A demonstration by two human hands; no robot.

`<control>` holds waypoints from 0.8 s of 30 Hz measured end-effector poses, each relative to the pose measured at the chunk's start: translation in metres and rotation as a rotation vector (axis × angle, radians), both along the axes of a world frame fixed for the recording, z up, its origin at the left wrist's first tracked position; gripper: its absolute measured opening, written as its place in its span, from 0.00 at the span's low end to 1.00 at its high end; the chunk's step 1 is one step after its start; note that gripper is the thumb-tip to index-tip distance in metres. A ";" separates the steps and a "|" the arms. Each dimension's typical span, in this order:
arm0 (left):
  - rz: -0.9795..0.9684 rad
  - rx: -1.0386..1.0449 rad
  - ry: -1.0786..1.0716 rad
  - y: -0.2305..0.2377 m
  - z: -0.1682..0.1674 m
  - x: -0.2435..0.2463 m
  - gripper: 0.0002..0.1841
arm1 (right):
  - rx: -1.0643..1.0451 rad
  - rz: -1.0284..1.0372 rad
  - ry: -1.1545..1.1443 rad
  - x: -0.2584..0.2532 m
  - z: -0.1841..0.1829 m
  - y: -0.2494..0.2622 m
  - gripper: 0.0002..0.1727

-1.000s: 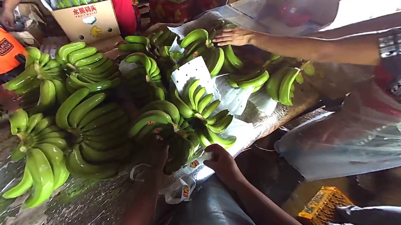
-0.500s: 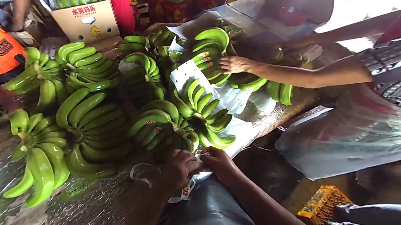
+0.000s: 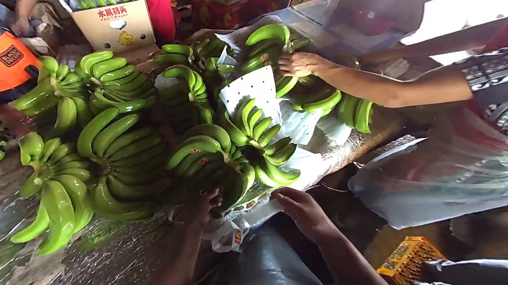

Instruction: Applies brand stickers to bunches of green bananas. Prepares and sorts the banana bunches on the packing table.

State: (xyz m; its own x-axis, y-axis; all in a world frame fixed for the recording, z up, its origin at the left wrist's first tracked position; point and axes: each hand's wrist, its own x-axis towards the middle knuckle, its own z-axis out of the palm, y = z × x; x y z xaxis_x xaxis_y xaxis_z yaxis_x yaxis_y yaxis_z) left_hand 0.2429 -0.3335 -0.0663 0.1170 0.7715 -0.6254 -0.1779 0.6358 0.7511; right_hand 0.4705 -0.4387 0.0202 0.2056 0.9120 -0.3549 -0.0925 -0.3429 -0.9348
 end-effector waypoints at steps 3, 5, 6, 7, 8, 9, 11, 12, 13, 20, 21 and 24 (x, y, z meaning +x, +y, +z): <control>0.007 -0.010 -0.026 0.006 0.003 0.009 0.09 | 0.030 0.005 0.034 -0.002 0.005 -0.010 0.09; -0.010 -0.013 -0.025 0.010 0.006 0.012 0.09 | 0.052 0.041 0.000 0.000 0.006 -0.015 0.14; -0.026 -0.003 -0.009 0.012 0.005 0.013 0.10 | 0.070 0.060 -0.005 0.002 0.006 -0.018 0.16; -0.053 0.024 0.034 0.014 0.003 0.014 0.12 | 0.099 0.078 0.001 0.003 0.006 -0.021 0.17; -0.098 0.077 0.113 0.017 -0.002 0.014 0.14 | 0.128 0.089 0.017 0.004 0.006 -0.023 0.17; -0.153 0.155 0.224 0.019 -0.007 0.013 0.17 | 0.153 0.098 0.039 0.005 0.006 -0.026 0.17; -0.295 0.379 0.496 0.024 -0.012 0.008 0.23 | 0.189 0.112 0.075 0.005 0.007 -0.030 0.13; -0.352 0.493 0.597 0.024 -0.009 0.005 0.25 | 0.202 0.107 0.086 0.005 0.008 -0.032 0.09; -0.394 0.578 0.660 0.022 -0.003 0.004 0.26 | 0.216 0.101 0.099 0.005 0.010 -0.034 0.07; -0.764 0.910 -0.050 -0.032 0.064 0.033 0.14 | 0.316 0.143 0.215 0.008 0.023 -0.043 0.07; -0.833 0.849 -0.141 -0.036 0.073 0.038 0.14 | 0.316 0.135 0.211 0.008 0.025 -0.043 0.08; -0.838 0.657 -0.183 -0.040 0.093 0.043 0.11 | 0.281 0.104 0.202 0.010 0.029 -0.046 0.14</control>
State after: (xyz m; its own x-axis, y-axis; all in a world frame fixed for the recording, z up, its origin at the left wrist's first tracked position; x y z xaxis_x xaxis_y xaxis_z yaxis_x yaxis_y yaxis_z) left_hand 0.2864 -0.3738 0.0268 0.8131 0.5809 -0.0381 -0.0178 0.0903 0.9958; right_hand 0.4802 -0.4844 0.0495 0.0579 0.9922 -0.1108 -0.2627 -0.0919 -0.9605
